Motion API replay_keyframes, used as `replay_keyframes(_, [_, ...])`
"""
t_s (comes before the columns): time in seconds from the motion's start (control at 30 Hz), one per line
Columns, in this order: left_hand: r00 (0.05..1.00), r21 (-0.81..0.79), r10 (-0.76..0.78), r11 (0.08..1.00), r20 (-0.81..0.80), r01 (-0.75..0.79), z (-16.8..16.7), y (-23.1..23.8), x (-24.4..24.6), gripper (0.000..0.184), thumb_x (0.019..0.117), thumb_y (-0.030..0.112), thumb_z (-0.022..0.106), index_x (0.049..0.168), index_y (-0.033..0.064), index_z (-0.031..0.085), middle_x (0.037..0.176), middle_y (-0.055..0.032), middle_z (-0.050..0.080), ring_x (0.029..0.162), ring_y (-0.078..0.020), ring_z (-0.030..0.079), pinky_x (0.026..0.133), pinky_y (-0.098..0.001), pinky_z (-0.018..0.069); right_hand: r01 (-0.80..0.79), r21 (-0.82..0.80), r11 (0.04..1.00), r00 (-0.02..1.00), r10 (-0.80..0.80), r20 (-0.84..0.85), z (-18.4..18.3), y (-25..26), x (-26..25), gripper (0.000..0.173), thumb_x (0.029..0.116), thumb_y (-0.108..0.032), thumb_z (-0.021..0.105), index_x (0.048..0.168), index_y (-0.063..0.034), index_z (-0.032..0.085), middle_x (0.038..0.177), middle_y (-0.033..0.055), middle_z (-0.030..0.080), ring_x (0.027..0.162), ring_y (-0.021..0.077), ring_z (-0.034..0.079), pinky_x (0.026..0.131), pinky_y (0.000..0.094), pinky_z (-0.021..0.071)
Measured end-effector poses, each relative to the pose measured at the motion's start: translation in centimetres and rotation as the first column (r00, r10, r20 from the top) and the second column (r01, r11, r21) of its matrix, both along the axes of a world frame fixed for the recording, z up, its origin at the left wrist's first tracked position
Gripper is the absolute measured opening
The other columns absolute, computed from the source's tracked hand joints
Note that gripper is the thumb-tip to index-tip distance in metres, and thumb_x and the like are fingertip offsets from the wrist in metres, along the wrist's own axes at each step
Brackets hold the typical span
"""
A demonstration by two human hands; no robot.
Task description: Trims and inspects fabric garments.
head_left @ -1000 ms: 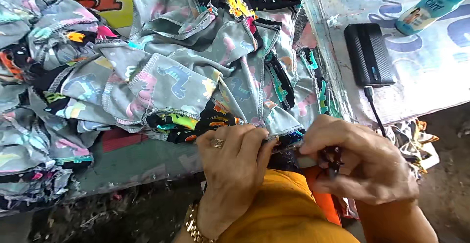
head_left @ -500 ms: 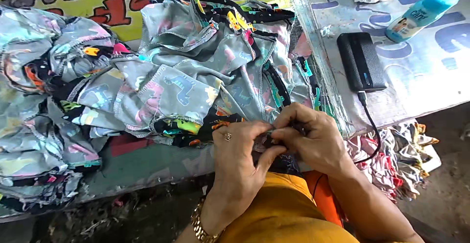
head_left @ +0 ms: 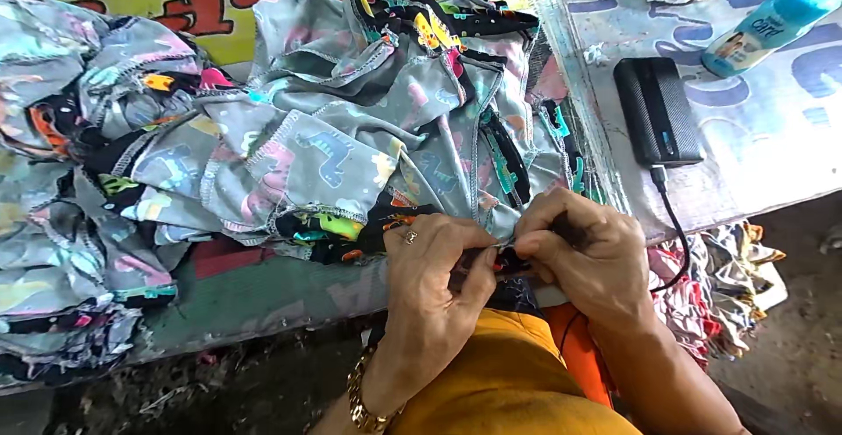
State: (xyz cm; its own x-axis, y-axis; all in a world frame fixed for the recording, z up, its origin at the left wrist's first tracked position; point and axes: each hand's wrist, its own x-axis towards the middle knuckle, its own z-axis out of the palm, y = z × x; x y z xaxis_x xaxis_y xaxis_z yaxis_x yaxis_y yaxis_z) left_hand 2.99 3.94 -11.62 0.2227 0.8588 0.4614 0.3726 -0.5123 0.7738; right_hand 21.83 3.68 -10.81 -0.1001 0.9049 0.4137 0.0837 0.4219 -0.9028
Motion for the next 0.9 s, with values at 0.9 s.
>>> replay_keyframes(0.9, [0.988, -0.025, -0.057, 0.998, 0.14, 0.061, -0.5, 0.1, -0.4, 0.003, 0.0948, 0.014, 0.071, 0.095, 0.0109, 0.072, 0.099, 0.0041, 0.07, 0.101, -0.0066, 0.063, 0.09, -0.0278, 0.0493, -0.118, 0.04, 0.992, 0.972, 0.107, 0.211, 0.1, 0.2, 0.6, 0.004, 0.0945, -0.008, 0.071, 0.096, -0.0046, 0.071, 0.091, -0.0008, 0.069, 0.086, 0.0041, 0.067, 0.075, 0.0181, 0.0581])
